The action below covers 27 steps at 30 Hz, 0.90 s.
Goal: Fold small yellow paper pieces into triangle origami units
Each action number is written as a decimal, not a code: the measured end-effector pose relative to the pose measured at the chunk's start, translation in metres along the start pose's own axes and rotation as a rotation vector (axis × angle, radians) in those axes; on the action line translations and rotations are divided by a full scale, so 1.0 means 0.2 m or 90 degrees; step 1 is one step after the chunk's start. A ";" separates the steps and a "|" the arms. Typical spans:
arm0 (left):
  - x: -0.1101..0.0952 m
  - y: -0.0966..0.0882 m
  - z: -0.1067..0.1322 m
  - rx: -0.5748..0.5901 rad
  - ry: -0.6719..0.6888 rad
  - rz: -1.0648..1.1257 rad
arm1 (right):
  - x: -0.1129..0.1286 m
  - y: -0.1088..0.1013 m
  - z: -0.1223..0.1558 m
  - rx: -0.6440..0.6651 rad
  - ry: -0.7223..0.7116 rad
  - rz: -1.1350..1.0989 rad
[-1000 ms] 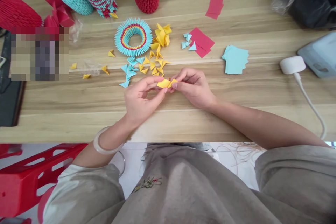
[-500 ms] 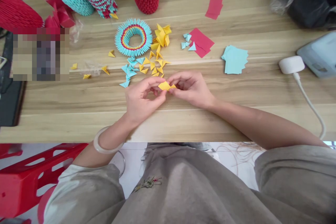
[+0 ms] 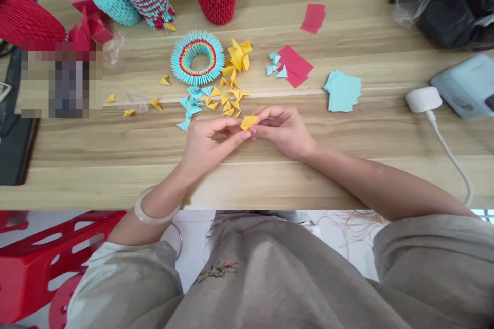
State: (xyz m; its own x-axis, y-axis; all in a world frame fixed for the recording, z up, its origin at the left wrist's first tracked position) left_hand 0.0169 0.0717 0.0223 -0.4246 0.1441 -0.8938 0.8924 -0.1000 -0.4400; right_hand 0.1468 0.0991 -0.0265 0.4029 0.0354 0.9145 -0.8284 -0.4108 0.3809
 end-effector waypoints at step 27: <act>0.11 0.01 -0.01 0.018 -0.262 0.202 | 0.27 0.09 0.11 0.127 -0.487 0.467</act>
State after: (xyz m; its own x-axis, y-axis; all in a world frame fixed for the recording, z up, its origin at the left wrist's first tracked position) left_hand 0.0093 0.0762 0.0014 -0.1634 -0.2960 -0.9411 0.9850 -0.1027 -0.1388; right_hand 0.1628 0.0746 0.0268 0.0268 -0.8304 0.5565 -0.9163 -0.2429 -0.3184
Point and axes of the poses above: each hand's wrist, its own z-axis away from the middle knuckle, its own y-axis out of the palm, x = y × z, the point moved 8 cm from there along -z, towards the middle knuckle, and after that the axes turned 9 degrees about -y, right-handed, at the moved point
